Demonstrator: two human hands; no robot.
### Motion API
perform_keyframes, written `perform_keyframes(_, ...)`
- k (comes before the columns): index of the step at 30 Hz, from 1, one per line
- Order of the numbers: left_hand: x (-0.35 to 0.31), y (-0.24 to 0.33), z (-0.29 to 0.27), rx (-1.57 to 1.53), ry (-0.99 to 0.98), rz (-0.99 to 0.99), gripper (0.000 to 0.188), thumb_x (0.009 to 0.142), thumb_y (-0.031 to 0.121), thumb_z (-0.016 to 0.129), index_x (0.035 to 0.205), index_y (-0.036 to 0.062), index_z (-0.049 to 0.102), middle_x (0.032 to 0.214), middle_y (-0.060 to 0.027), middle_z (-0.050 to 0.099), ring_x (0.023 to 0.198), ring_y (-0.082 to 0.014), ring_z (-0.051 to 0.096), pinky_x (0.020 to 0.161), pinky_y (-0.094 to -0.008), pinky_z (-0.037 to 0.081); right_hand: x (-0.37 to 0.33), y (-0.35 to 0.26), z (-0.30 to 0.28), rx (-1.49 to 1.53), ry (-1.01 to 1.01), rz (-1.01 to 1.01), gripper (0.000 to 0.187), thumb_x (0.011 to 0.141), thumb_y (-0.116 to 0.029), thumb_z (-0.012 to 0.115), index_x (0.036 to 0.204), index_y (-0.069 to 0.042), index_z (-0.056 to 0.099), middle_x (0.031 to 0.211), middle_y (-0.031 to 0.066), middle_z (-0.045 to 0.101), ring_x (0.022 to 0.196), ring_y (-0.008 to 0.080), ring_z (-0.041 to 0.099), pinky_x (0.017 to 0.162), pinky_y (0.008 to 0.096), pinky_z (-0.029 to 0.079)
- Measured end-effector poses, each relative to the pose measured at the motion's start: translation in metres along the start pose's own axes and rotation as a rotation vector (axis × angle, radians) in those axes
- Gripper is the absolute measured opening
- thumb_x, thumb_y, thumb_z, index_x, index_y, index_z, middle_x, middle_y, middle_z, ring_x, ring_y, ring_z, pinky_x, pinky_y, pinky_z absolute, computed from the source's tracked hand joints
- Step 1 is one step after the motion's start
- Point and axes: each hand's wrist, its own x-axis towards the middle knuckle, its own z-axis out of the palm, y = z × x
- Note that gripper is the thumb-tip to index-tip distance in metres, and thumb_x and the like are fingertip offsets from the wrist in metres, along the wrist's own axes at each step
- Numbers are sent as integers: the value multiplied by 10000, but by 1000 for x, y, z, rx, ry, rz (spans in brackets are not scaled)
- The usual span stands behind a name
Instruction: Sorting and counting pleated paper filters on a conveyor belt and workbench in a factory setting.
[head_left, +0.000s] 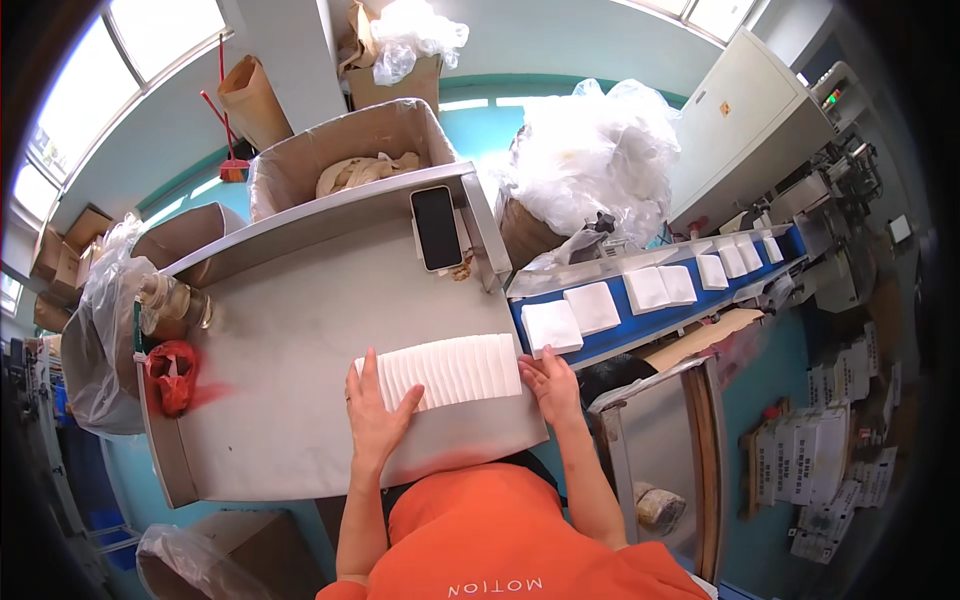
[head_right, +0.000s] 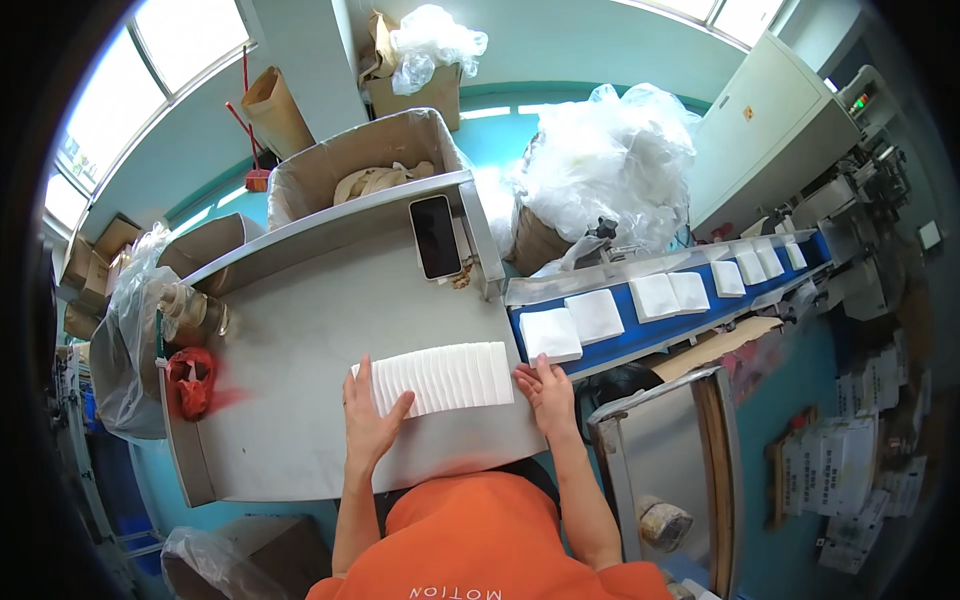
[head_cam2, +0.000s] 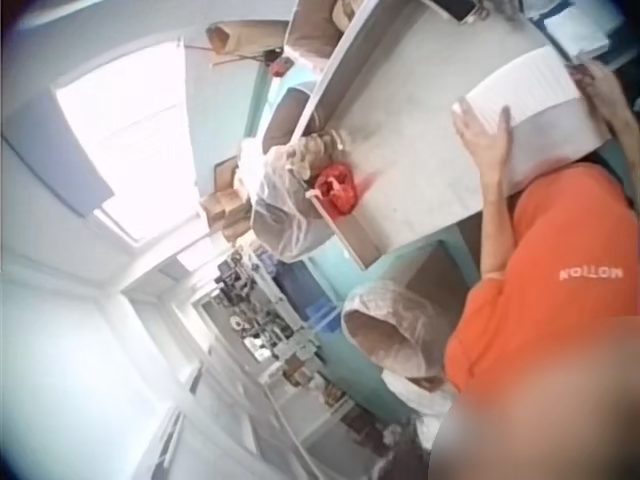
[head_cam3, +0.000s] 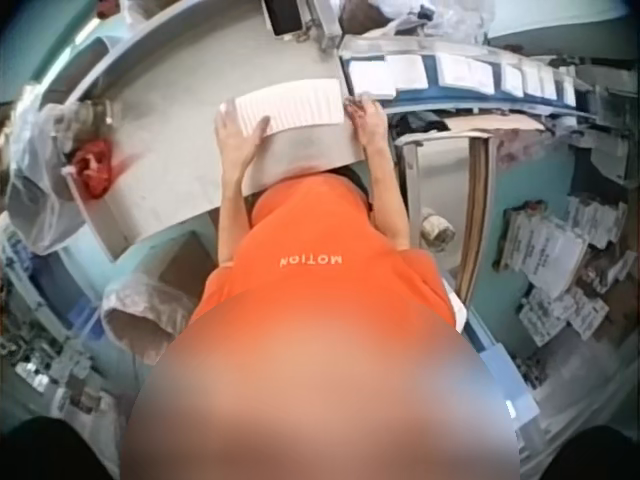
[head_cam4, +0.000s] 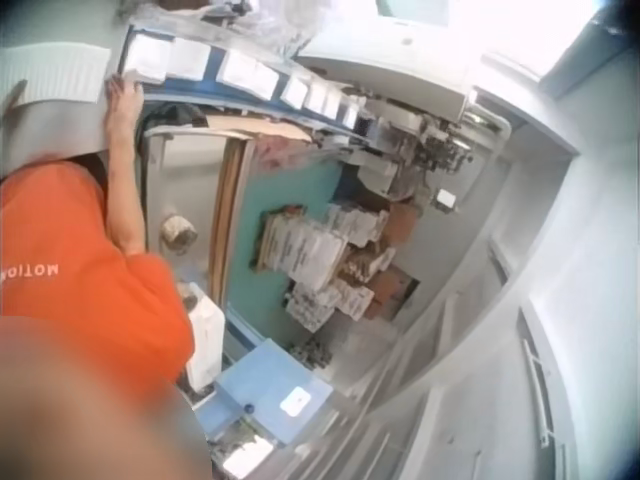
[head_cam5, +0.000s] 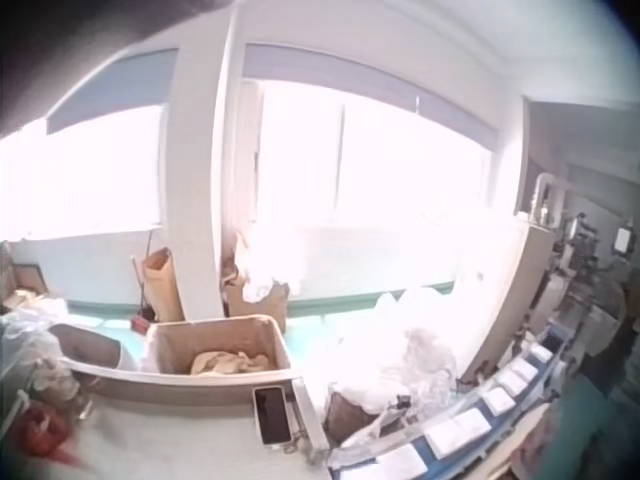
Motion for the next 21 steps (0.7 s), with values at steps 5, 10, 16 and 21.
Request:
perform_keyframes(5, -4, 9, 6, -12, -12, 13, 883, 764, 468, 713, 1433, 76, 290, 1396, -320, 269, 1235, -468, 367, 1004, -512, 336, -18, 16, 36, -677, -260, -301, 429, 943, -398, 541, 1119, -10, 587, 948, 50, 633, 844, 99, 563, 729, 259, 451)
perform_keyframes(10, -5, 4, 5, 20, 61, -43, 895, 763, 472, 712, 1440, 83, 274, 1400, -316, 269, 1241, -466, 357, 997, -526, 333, -7, 25, 16, -116, -291, 243, 355, 950, -303, 538, 1179, -33, 557, 1037, 50, 627, 917, 138, 591, 783, 287, 467)
perform_keyframes(16, -1, -2, 3, -18, 22, -9, 890, 757, 469, 718, 1434, 82, 289, 1397, -314, 277, 1240, -467, 355, 997, -525, 336, -11, 15, 14, -34, -54, 31, 286, 950, -197, 535, 1175, -20, 524, 1017, 67, 618, 897, 156, 611, 768, 287, 504)
perform_keyframes(21, -3, 4, 8, -64, -60, 38, 884, 750, 464, 727, 1425, 75, 309, 1395, -315, 279, 1236, -472, 358, 997, -521, 340, -16, 3, 32, -468, -82, -221, 390, 951, -363, 539, 1091, 0, 565, 937, 55, 609, 805, 93, 550, 709, 230, 453)
